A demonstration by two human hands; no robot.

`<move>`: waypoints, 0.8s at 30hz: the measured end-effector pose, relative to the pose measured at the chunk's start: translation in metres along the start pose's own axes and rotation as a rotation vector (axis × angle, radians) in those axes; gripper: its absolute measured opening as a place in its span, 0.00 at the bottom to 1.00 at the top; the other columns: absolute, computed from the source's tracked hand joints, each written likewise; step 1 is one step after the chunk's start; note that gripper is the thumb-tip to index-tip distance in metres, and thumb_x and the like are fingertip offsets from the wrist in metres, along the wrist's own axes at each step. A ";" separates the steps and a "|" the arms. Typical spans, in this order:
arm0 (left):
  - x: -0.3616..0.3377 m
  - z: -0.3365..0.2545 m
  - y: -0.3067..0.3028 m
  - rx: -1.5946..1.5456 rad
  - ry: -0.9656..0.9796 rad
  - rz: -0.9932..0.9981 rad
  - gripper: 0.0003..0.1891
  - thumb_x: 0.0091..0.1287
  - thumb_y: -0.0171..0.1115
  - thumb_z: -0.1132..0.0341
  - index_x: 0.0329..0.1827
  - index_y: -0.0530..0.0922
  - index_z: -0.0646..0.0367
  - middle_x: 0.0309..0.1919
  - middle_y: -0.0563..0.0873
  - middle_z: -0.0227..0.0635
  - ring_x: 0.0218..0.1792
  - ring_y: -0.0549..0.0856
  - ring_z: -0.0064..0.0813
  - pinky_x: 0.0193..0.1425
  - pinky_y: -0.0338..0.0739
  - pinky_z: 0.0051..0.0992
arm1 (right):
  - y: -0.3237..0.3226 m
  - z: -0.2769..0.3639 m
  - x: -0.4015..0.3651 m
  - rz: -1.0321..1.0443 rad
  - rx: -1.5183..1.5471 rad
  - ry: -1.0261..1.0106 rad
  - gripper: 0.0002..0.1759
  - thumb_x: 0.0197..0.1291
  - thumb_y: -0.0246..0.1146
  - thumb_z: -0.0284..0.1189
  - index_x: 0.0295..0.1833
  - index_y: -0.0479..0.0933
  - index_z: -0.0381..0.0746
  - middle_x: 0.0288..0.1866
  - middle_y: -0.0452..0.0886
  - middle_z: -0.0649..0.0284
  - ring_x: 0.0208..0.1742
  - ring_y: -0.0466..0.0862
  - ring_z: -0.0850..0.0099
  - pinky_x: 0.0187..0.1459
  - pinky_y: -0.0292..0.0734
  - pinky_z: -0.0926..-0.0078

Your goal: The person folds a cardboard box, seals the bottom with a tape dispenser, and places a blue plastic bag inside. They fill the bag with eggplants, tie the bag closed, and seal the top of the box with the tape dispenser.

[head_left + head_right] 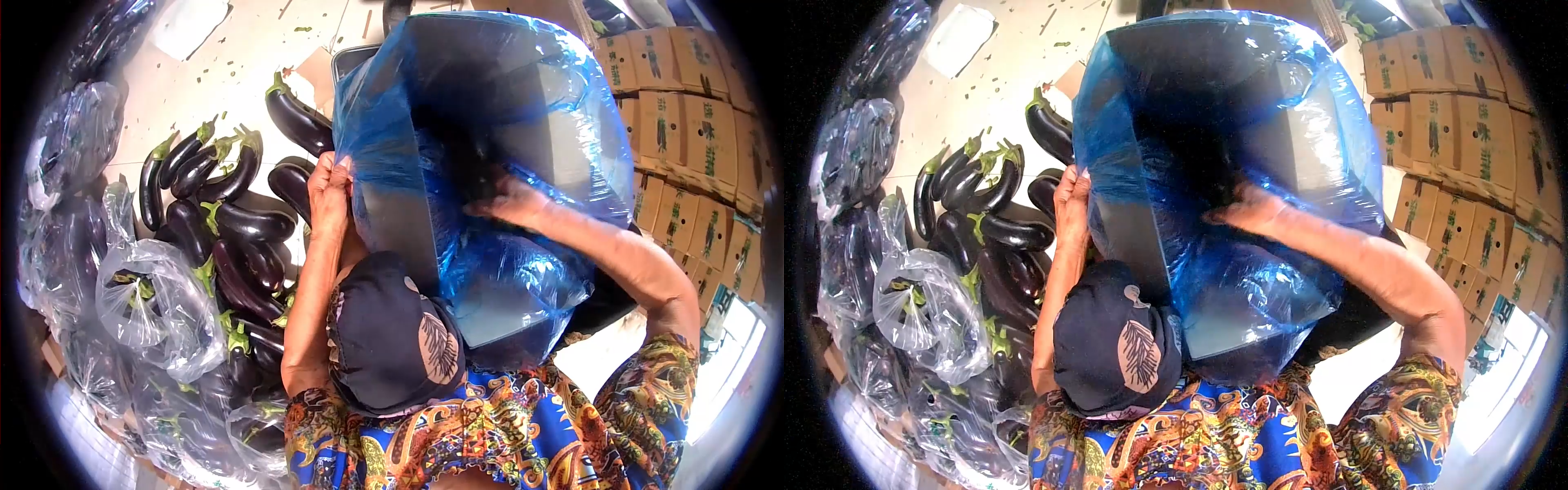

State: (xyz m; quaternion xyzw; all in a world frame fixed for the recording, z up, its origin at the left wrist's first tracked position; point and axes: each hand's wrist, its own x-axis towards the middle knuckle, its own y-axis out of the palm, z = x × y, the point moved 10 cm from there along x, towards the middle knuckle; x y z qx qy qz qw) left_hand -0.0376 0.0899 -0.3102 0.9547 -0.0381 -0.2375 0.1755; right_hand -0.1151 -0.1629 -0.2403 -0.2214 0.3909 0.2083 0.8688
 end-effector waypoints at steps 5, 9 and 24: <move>-0.005 -0.018 0.013 0.275 0.174 0.004 0.08 0.73 0.55 0.68 0.34 0.73 0.56 0.25 0.68 0.17 0.28 0.64 0.12 0.32 0.62 0.17 | 0.049 -0.003 0.008 0.299 0.150 -0.266 0.42 0.65 0.60 0.47 0.78 0.54 0.41 0.78 0.57 0.51 0.77 0.56 0.57 0.77 0.48 0.59; -0.014 -0.028 0.029 0.258 0.182 0.094 0.07 0.68 0.55 0.76 0.31 0.69 0.58 0.26 0.68 0.20 0.31 0.66 0.13 0.35 0.63 0.17 | 0.069 -0.038 0.030 0.511 -0.449 0.151 0.33 0.71 0.49 0.45 0.77 0.59 0.44 0.75 0.64 0.51 0.73 0.64 0.53 0.74 0.54 0.55; 0.001 -0.026 -0.074 -0.046 0.008 -0.344 0.15 0.72 0.60 0.62 0.56 0.75 0.61 0.39 0.83 0.33 0.43 0.82 0.24 0.47 0.79 0.29 | 0.071 -0.008 0.030 0.214 -0.992 -0.162 0.28 0.65 0.58 0.38 0.66 0.70 0.35 0.64 0.73 0.44 0.64 0.74 0.50 0.66 0.68 0.58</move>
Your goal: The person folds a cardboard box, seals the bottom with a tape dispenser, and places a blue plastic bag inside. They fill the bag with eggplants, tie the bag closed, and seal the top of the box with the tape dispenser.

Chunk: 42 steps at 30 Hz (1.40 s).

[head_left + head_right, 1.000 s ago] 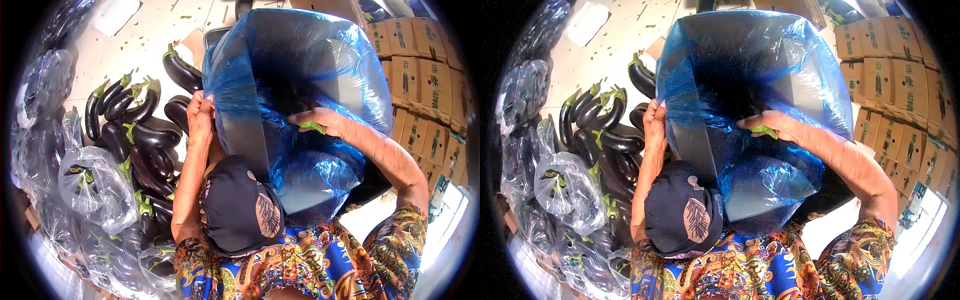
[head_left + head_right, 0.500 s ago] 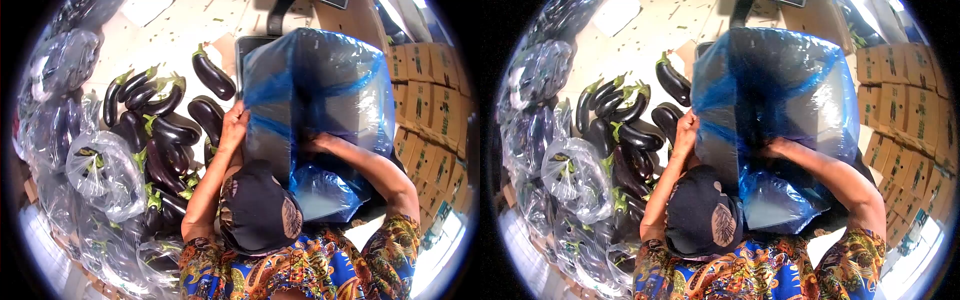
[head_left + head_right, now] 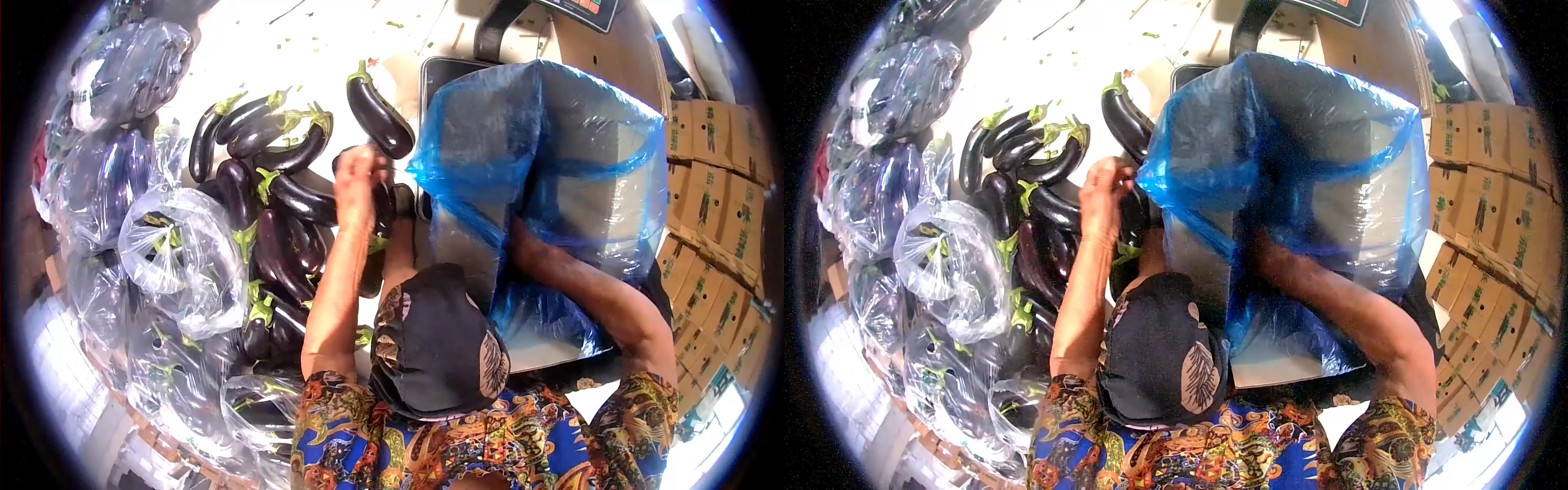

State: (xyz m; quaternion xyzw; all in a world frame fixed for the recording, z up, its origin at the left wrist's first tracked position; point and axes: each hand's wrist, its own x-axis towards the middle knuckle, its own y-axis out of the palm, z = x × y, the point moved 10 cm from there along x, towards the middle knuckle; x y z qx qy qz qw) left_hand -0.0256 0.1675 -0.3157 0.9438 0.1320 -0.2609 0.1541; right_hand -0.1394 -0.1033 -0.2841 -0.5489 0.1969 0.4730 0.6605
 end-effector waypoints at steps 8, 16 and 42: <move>-0.030 0.036 -0.038 1.050 0.393 -0.244 0.57 0.47 0.80 0.61 0.75 0.50 0.67 0.70 0.58 0.62 0.66 0.63 0.63 0.71 0.58 0.49 | -0.025 -0.005 -0.003 0.034 -0.193 -0.004 0.28 0.63 0.63 0.40 0.64 0.71 0.34 0.59 0.77 0.43 0.61 0.78 0.51 0.61 0.73 0.60; 0.010 -0.024 0.058 1.558 0.830 -0.022 0.39 0.56 0.65 0.73 0.74 0.61 0.50 0.72 0.62 0.46 0.71 0.62 0.53 0.67 0.62 0.51 | -0.198 0.048 -0.146 -0.263 0.660 -0.274 0.24 0.53 0.70 0.19 0.58 0.77 0.37 0.49 0.84 0.59 0.41 0.86 0.71 0.37 0.80 0.74; -0.065 -0.244 0.102 -0.194 0.099 0.461 0.41 0.66 0.52 0.32 0.68 0.69 0.61 0.43 0.86 0.47 0.37 0.88 0.45 0.42 0.88 0.41 | -0.277 -0.079 -0.175 -1.334 0.061 -0.079 0.23 0.63 0.65 0.37 0.60 0.74 0.38 0.58 0.77 0.51 0.60 0.76 0.55 0.59 0.73 0.59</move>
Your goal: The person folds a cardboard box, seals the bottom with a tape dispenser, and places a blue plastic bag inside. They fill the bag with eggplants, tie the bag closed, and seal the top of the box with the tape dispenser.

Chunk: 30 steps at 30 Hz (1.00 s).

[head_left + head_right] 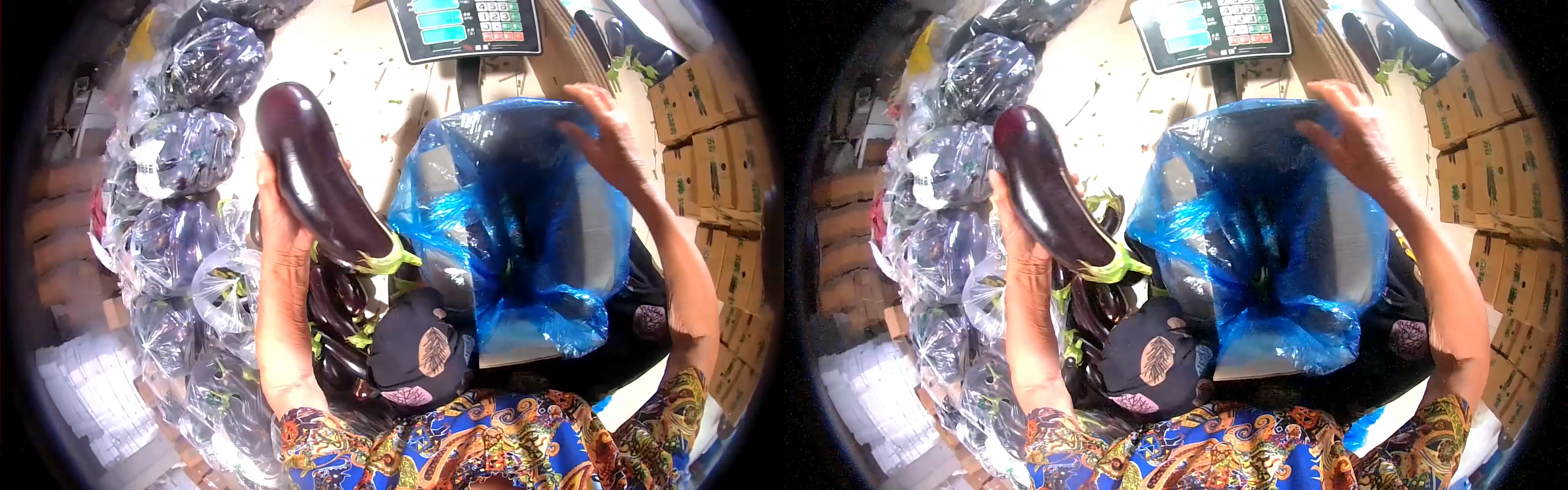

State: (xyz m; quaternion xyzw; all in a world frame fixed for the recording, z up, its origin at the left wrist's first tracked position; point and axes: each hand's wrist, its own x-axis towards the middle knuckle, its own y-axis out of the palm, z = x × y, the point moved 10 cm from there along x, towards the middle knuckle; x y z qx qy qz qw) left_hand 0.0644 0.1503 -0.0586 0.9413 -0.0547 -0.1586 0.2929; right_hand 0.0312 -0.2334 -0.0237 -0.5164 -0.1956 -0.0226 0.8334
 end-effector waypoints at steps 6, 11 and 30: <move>-0.010 0.032 0.026 0.146 -0.063 0.085 0.44 0.58 0.66 0.35 0.67 0.68 0.61 0.56 0.81 0.42 0.54 0.82 0.39 0.62 0.78 0.42 | 0.065 -0.052 -0.034 0.314 0.087 0.349 0.30 0.69 0.52 0.54 0.58 0.73 0.36 0.53 0.76 0.48 0.59 0.74 0.52 0.62 0.64 0.55; -0.025 0.058 0.073 0.344 -0.206 0.208 0.40 0.54 0.75 0.44 0.62 0.71 0.63 0.51 0.82 0.36 0.53 0.83 0.32 0.57 0.80 0.36 | 0.064 -0.039 -0.033 0.341 0.032 0.233 0.33 0.69 0.49 0.58 0.56 0.74 0.38 0.51 0.77 0.50 0.58 0.74 0.54 0.61 0.61 0.52; -0.014 0.057 0.110 0.098 -0.176 0.392 0.38 0.63 0.63 0.44 0.67 0.68 0.67 0.56 0.79 0.61 0.52 0.83 0.52 0.58 0.79 0.47 | 0.060 -0.046 -0.045 0.212 -0.068 0.123 0.27 0.61 0.63 0.44 0.57 0.72 0.36 0.53 0.77 0.50 0.57 0.75 0.51 0.58 0.66 0.53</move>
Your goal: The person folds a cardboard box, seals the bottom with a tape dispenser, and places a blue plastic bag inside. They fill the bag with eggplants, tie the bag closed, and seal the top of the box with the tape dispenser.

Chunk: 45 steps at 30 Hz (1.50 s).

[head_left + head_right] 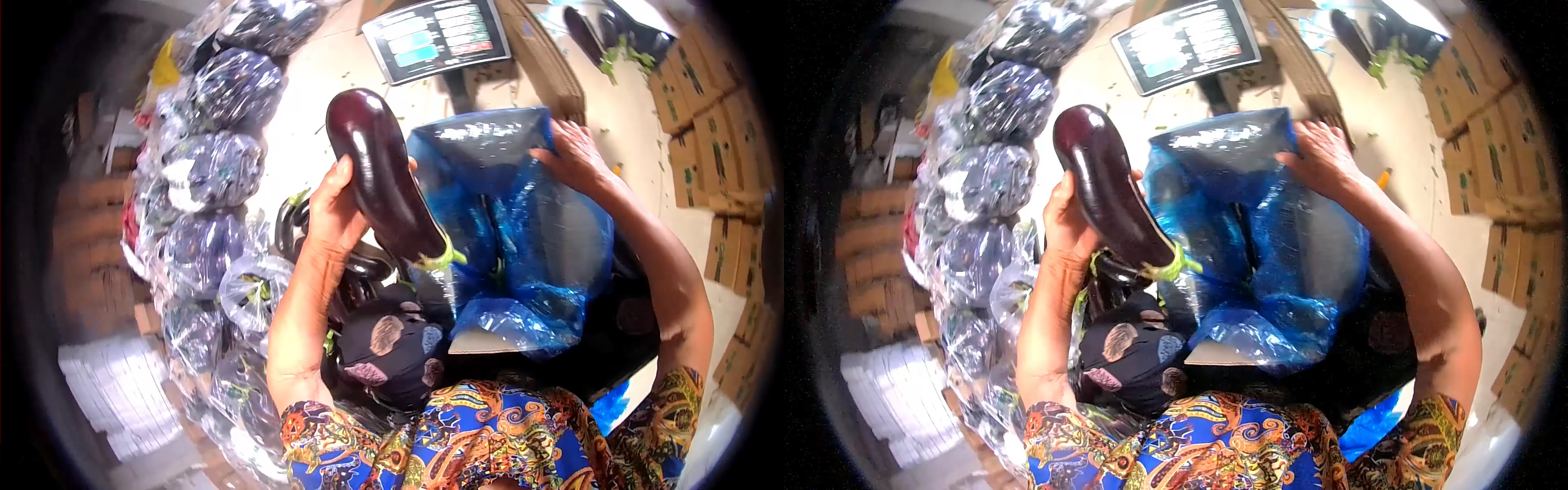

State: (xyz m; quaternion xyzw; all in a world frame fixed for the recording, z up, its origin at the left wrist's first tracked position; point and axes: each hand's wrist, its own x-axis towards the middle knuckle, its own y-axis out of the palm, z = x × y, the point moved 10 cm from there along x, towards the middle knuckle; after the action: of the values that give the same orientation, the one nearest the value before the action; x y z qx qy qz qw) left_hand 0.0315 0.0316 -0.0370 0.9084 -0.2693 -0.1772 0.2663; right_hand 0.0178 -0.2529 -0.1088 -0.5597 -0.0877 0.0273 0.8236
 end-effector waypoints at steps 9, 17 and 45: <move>-0.063 -0.051 -0.040 0.639 0.232 -0.314 0.40 0.54 0.76 0.65 0.70 0.65 0.60 0.57 0.78 0.37 0.58 0.78 0.29 0.67 0.69 0.32 | 0.005 -0.004 0.001 0.013 -0.040 0.018 0.24 0.60 0.63 0.39 0.58 0.72 0.38 0.51 0.79 0.51 0.55 0.76 0.52 0.57 0.65 0.55; -0.094 -0.055 -0.038 0.568 0.297 -0.400 0.48 0.46 0.80 0.70 0.73 0.63 0.59 0.60 0.76 0.36 0.63 0.76 0.30 0.67 0.72 0.35 | 0.025 -0.031 0.004 0.123 -0.018 0.078 0.21 0.60 0.61 0.34 0.57 0.73 0.37 0.54 0.78 0.49 0.58 0.74 0.48 0.58 0.64 0.51; -0.212 0.068 -0.470 -0.117 0.181 -1.614 0.41 0.58 0.73 0.48 0.61 0.67 0.74 0.62 0.71 0.52 0.55 0.78 0.48 0.46 0.87 0.51 | 0.023 -0.071 -0.034 0.044 -0.454 0.025 0.18 0.64 0.56 0.30 0.56 0.72 0.30 0.61 0.71 0.40 0.63 0.67 0.44 0.67 0.59 0.50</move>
State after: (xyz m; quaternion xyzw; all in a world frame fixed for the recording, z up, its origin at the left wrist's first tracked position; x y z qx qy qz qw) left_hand 0.0169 0.4640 -0.3255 0.8181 0.5007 -0.2542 0.1241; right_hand -0.0019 -0.3145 -0.1592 -0.7328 -0.0694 0.0178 0.6766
